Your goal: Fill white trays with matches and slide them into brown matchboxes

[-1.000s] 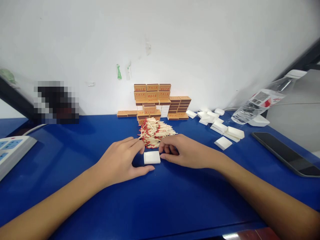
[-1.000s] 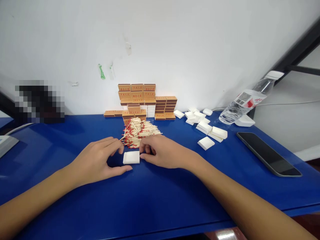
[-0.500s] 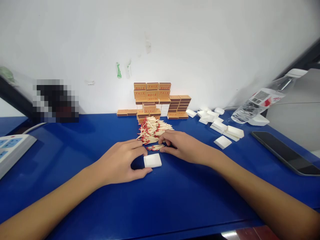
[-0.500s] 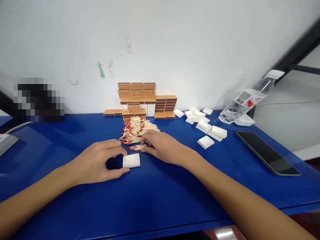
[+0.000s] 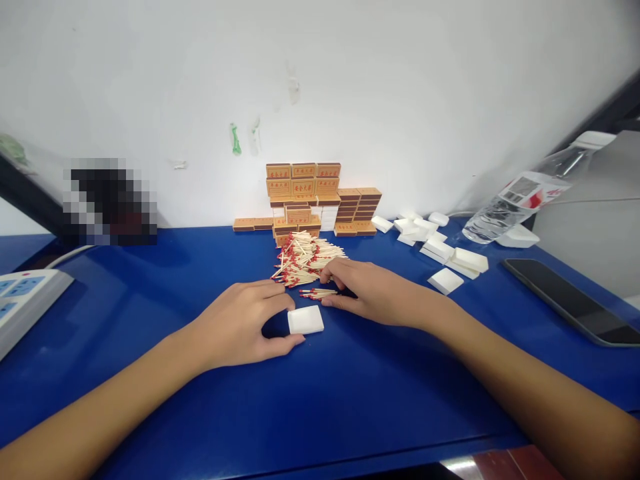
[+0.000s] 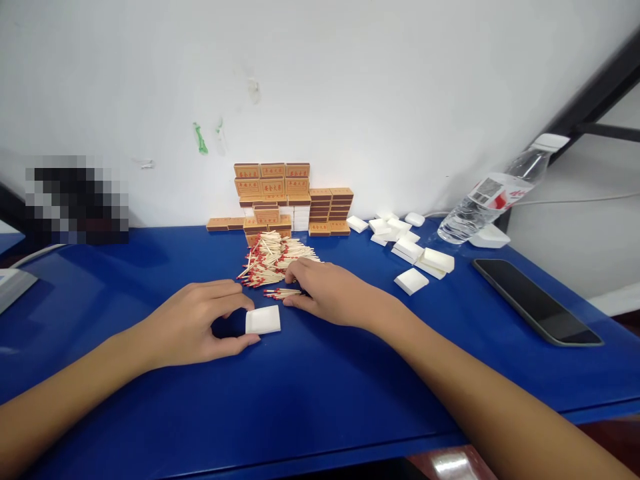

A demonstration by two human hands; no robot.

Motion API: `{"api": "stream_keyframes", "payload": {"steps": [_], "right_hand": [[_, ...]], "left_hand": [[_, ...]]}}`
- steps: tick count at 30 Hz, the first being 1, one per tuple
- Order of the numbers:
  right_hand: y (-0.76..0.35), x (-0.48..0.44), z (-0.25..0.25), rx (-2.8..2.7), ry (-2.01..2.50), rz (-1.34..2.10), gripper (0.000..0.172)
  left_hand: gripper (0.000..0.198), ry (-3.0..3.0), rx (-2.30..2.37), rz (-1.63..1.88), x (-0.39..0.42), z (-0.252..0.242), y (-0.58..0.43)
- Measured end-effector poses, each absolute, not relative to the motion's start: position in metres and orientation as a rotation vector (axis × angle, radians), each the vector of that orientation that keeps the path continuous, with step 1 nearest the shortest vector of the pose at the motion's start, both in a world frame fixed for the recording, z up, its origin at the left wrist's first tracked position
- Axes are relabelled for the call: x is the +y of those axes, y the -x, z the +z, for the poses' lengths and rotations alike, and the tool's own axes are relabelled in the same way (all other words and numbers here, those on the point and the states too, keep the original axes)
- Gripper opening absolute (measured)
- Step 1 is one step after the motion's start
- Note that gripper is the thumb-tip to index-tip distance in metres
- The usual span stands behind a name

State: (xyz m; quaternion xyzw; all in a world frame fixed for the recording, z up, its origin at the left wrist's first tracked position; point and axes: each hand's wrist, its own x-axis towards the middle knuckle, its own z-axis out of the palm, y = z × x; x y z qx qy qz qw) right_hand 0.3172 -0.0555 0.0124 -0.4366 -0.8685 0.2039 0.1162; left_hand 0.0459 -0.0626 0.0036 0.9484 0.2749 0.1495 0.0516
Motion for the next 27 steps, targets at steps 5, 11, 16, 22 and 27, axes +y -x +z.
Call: {"api": "stream_keyframes", "payload": {"steps": [5,11,16,22,27], "right_hand": [[-0.3130,-0.0552,0.0131,-2.584,1.261,0.626,0.019],[-0.3118,-0.0605,0.0189,-2.605,1.354,0.687,0.020],[-0.3164,-0.0600,0.0194,-2.626,1.399,0.669,0.020],[-0.3147,-0.0581,0.0200,-2.657,1.391,0.653,0.013],[-0.3150,-0.0602,0.0206,-2.677,1.432,0.624,0.017]], "left_hand": [[0.024,-2.874,0.836,0.433,-0.0630,0.0038,-0.0470],[0.024,-2.872,0.839,0.431,-0.0623,0.0025,-0.0459],[0.026,-2.887,0.837,0.432,-0.0624,0.0025,-0.0454],[0.024,-2.868,0.828,0.432,-0.0616,0.0029,-0.0455],[0.024,-2.867,0.832,0.437,-0.0615,0.0019,-0.0461]]}}
